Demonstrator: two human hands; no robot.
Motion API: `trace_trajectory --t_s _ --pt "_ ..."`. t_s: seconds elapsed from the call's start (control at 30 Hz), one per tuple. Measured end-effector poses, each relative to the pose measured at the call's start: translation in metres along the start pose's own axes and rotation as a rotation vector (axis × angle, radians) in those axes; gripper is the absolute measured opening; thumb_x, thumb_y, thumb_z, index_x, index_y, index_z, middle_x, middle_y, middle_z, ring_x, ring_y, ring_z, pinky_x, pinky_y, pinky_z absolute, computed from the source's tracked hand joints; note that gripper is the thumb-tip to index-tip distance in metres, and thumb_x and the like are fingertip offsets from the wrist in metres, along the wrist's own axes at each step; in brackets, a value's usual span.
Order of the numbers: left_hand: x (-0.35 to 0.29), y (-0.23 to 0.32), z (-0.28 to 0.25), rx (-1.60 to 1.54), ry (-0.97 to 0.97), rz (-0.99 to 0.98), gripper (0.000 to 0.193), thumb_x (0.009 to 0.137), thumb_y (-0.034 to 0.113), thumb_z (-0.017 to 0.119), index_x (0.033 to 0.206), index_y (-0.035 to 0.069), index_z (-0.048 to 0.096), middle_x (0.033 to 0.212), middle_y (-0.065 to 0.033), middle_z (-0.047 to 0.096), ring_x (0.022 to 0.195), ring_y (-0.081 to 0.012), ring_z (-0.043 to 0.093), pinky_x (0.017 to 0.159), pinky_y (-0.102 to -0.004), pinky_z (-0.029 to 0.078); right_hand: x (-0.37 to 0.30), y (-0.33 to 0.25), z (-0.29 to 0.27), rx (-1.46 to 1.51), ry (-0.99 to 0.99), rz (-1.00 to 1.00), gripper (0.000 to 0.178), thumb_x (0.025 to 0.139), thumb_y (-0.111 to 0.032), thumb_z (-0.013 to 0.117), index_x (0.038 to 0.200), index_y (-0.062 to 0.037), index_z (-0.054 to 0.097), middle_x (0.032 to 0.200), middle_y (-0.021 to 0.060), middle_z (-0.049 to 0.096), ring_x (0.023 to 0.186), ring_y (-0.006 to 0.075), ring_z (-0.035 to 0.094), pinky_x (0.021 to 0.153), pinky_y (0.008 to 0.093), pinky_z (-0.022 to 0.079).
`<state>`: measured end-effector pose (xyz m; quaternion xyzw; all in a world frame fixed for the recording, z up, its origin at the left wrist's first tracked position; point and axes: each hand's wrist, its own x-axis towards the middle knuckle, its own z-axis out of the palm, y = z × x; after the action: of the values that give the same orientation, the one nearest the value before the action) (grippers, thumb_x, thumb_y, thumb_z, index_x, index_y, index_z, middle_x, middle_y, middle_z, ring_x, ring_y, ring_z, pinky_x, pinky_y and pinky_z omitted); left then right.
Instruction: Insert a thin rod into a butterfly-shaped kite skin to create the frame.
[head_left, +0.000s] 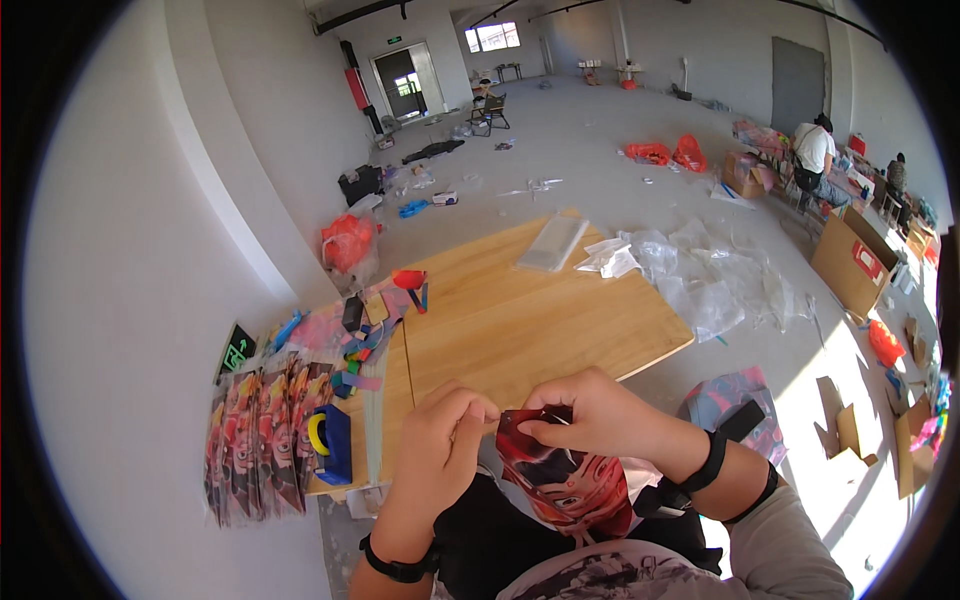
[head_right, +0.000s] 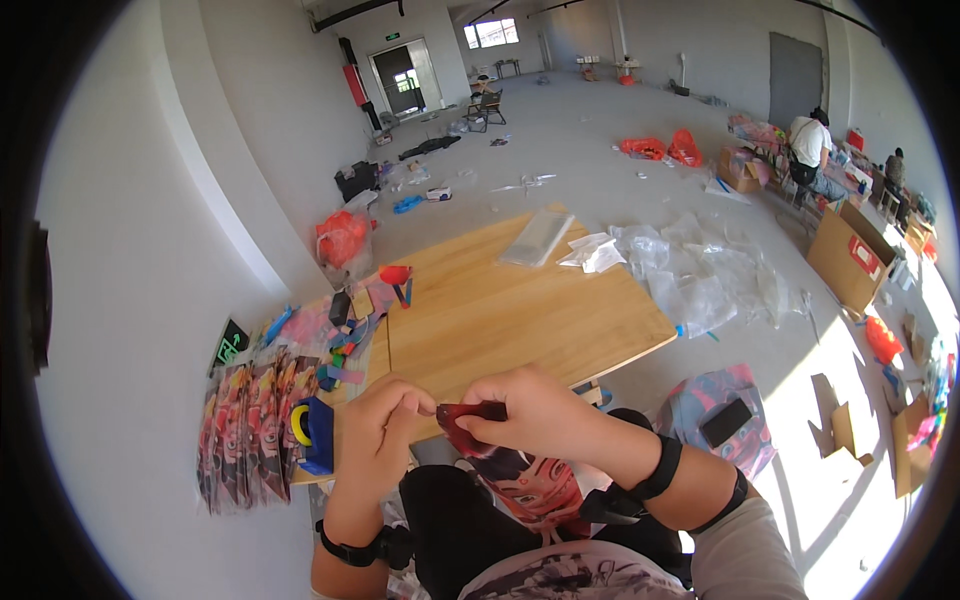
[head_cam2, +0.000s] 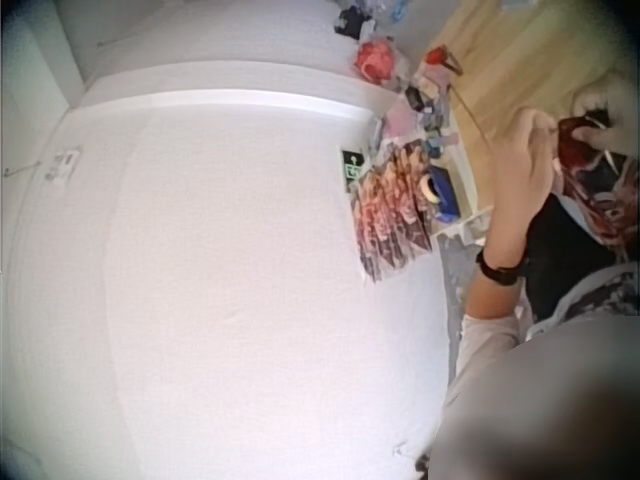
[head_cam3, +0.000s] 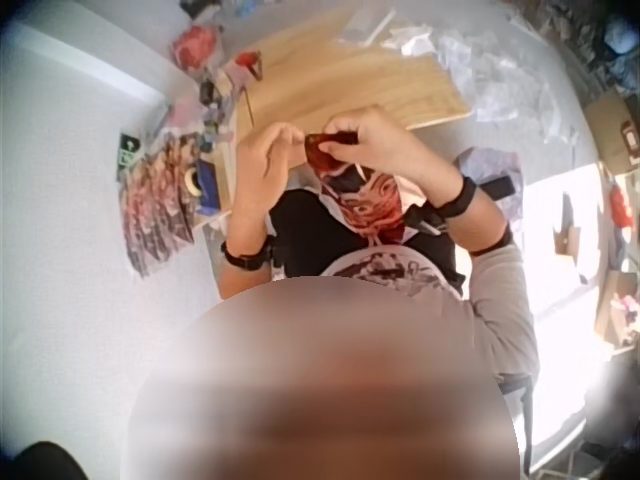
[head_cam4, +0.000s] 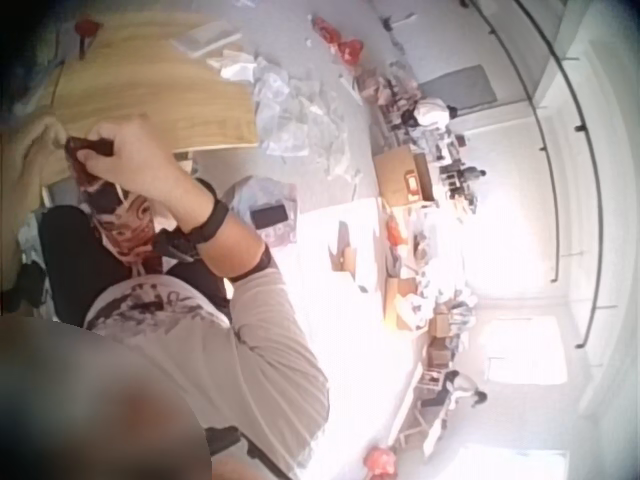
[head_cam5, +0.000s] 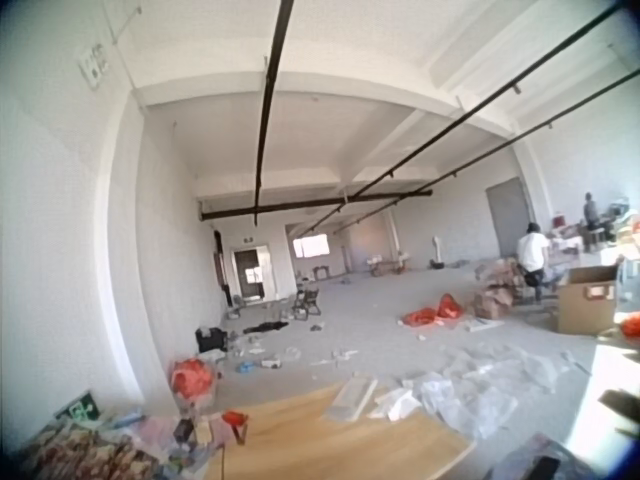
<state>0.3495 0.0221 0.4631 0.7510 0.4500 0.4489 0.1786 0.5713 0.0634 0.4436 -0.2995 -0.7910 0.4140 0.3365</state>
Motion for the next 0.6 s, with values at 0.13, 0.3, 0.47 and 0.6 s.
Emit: trace_trajectory --t_s 0.13,0.3,0.47,0.6 --pt "0.003 0.006 0.007 -0.053 0.019 0.072 0.007 0.091 0.003 0.069 0.088 -0.002 0.066 0.082 -0.0129 0.066 0.078 -0.0225 0.066 0.073 -0.0313 0.050 0.000 -0.002 0.000 0.036 -0.028 0.017 0.015 0.092 -0.017 0.073 0.096 -0.0029 0.074 0.076 0.0091 0.072 0.066 0.0155 0.066 0.065 0.0301 0.052" --pt "0.001 -0.003 0.016 0.020 0.003 -0.003 0.007 0.092 0.003 0.069 0.088 -0.002 0.066 0.081 -0.0122 0.067 0.077 -0.0223 0.065 0.073 -0.0317 0.050 0.001 0.002 -0.002 -0.024 -0.030 0.027 0.014 0.092 -0.015 0.073 0.098 -0.0028 0.075 0.076 0.0058 0.072 0.067 0.0111 0.064 0.063 0.0277 0.051" --pt "0.003 -0.003 0.019 -0.016 0.051 0.024 0.009 0.091 0.003 0.067 0.084 -0.002 0.063 0.077 -0.0135 0.064 0.073 -0.0276 0.065 0.069 -0.0354 0.050 -0.003 -0.001 -0.002 0.029 -0.047 0.011 0.013 0.092 -0.014 0.073 0.100 -0.0033 0.075 0.078 0.0035 0.073 0.067 0.0079 0.062 0.062 0.0262 0.049" --pt "0.004 -0.002 0.022 -0.046 0.047 0.077 0.009 0.089 0.001 0.066 0.081 -0.001 0.062 0.077 -0.0140 0.063 0.072 -0.0279 0.064 0.067 -0.0352 0.049 -0.002 0.004 -0.001 -0.001 -0.043 0.001 0.015 0.091 -0.015 0.073 0.100 -0.0033 0.075 0.081 0.0047 0.073 0.068 0.0092 0.063 0.062 0.0263 0.049"
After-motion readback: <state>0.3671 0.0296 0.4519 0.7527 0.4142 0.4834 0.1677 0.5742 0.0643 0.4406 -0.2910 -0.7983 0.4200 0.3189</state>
